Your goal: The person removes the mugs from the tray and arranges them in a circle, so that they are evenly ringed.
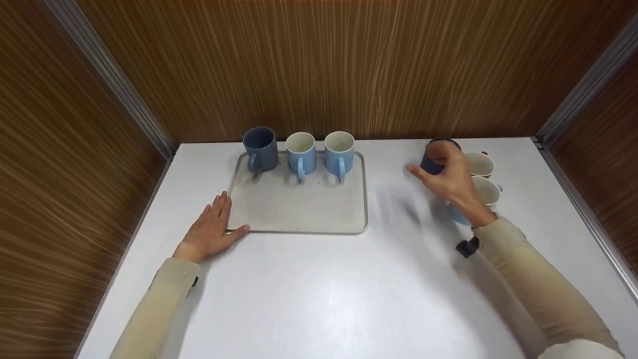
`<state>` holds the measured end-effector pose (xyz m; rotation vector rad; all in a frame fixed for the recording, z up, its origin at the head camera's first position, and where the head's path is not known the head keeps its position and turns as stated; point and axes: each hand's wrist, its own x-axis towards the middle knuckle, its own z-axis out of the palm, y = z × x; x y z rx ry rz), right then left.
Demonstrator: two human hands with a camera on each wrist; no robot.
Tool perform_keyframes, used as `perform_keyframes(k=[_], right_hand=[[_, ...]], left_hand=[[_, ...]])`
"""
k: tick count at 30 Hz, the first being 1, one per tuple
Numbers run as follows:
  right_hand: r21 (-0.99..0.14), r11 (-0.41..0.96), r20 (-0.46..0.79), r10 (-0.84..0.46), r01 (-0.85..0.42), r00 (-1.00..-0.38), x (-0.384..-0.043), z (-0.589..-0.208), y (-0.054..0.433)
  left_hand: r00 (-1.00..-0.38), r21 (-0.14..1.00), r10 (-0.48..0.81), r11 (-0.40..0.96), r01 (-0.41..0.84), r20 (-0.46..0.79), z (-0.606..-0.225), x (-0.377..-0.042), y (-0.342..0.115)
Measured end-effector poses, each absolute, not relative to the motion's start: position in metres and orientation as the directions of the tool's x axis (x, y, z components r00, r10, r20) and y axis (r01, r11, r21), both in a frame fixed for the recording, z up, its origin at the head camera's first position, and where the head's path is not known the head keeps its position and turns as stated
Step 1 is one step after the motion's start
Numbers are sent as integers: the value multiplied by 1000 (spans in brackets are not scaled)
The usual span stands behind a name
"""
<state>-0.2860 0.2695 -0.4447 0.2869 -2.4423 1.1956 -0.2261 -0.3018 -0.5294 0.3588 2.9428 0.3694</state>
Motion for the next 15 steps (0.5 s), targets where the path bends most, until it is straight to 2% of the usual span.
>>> perform_keyframes(k=[6,15], right_hand=[[-718,623,323,-99,-312,-941,-305,-447,231],[-761,583,237,-156,-283,-959,-331,-459,183]], left_hand=[[-958,263,243,944,198,-151,-531,-225,-304],[-959,269,241,943,195,-148,-530,-226,-303]])
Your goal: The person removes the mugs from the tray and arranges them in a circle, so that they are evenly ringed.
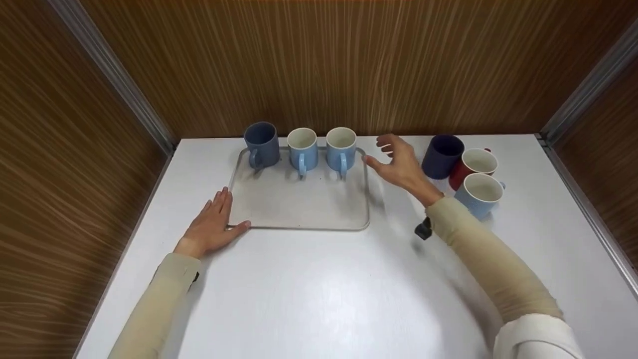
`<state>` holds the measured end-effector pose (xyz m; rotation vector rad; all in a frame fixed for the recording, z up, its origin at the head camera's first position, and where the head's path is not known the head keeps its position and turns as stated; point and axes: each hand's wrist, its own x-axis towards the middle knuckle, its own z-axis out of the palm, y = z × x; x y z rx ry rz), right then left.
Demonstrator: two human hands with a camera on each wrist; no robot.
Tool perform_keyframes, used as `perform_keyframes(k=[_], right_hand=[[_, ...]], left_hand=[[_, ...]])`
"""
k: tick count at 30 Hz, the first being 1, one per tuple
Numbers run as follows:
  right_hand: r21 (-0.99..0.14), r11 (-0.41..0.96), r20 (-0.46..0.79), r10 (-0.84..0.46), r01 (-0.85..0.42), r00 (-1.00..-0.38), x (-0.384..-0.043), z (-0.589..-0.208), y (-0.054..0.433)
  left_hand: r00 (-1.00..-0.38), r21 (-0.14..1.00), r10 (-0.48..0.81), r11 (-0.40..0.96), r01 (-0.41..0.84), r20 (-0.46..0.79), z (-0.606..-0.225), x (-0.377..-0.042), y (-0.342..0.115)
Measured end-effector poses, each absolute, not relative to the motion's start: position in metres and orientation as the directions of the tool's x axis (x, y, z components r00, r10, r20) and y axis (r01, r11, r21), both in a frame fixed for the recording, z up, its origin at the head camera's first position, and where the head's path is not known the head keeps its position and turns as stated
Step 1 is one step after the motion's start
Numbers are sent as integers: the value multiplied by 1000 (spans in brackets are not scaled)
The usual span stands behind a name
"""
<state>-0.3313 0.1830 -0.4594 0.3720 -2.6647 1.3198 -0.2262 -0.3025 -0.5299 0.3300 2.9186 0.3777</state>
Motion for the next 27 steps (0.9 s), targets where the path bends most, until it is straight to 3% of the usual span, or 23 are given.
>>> perform_keyframes(k=[13,27], right_hand=[[-857,490,98,-142,-156,-985,-346,-498,132],[-847,475,194,-146,-241,-970,-345,-521,116]], left_hand=[[-956,266,257,940,212,-144,-531,-231,-301],[-957,266,256,940,214,-137,-534,-230,-305]])
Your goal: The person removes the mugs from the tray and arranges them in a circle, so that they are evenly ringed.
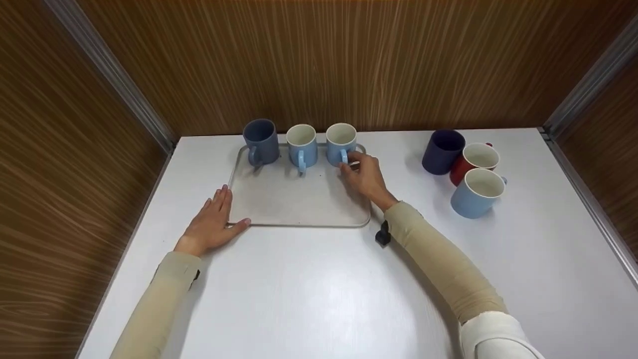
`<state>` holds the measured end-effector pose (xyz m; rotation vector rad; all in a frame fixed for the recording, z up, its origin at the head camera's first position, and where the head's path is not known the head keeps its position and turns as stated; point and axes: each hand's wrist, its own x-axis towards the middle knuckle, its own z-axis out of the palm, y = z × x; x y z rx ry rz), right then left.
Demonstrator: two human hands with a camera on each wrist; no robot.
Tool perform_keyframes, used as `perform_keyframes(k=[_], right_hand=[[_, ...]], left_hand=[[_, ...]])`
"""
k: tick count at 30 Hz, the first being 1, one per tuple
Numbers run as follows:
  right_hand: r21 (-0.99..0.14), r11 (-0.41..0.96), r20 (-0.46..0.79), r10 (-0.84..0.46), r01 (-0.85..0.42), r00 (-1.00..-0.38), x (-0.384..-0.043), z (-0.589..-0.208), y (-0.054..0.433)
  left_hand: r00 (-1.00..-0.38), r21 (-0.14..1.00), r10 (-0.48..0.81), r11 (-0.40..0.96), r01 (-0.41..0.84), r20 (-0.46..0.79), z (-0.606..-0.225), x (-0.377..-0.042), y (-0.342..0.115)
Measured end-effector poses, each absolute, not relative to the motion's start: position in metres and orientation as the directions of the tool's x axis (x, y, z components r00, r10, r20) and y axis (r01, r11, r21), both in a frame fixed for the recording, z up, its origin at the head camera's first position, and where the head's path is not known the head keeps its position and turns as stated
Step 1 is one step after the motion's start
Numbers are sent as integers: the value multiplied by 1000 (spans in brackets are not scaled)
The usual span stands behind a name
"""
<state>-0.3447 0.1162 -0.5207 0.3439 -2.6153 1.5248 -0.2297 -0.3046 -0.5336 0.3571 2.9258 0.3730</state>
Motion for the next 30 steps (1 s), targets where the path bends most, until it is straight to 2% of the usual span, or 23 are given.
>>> perform_keyframes(k=[12,30], right_hand=[[-805,545,227,-79,-233,-971,-340,-519,121],[-849,450,259,-104,-277,-960,-325,-490,149]], left_hand=[[-955,266,262,939,219,-137,-533,-228,-304],[-955,286,264,933,218,-134,-534,-230,-304]])
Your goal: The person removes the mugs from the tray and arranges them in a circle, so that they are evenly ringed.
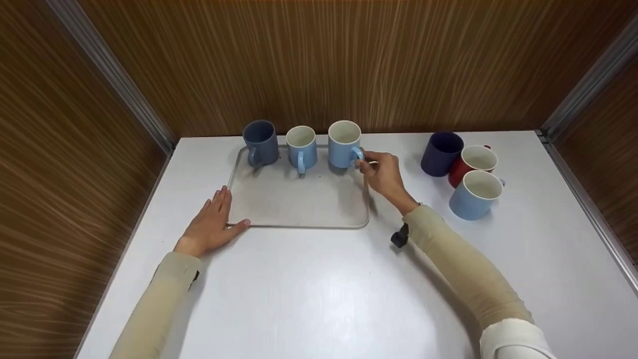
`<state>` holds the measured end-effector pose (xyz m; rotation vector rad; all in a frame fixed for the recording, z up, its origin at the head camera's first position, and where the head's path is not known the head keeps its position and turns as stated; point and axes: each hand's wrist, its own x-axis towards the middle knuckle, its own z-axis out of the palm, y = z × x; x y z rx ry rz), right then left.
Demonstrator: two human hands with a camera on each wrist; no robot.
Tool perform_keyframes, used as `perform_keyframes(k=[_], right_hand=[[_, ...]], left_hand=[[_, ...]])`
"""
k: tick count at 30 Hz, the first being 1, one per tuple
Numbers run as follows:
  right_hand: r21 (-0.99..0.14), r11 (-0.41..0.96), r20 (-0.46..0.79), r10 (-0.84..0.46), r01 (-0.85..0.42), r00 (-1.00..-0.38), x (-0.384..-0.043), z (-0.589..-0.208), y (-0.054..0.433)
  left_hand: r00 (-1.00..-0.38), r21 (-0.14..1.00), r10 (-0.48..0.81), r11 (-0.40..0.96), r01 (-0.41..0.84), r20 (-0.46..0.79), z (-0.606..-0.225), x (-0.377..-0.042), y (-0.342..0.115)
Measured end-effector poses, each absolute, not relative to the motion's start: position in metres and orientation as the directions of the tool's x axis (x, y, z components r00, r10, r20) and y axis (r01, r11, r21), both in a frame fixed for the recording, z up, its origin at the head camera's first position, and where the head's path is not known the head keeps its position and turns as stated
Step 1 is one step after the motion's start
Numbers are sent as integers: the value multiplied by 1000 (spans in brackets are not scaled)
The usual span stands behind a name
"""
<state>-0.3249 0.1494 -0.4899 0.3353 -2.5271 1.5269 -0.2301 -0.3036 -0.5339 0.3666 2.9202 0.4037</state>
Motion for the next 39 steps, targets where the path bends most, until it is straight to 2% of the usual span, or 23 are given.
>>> perform_keyframes(k=[14,28,39], right_hand=[[-870,459,166,-75,-182,-983,-304,-494,212],[-817,521,303,23,-248,-953,-287,-506,252],[-804,552,306,64,-222,-950,-278,-509,266]], left_hand=[[-954,262,249,944,200,-167,-532,-229,-306],[-954,273,248,942,197,-166,-534,-230,-305],[-954,281,253,938,201,-163,-536,-232,-305]])
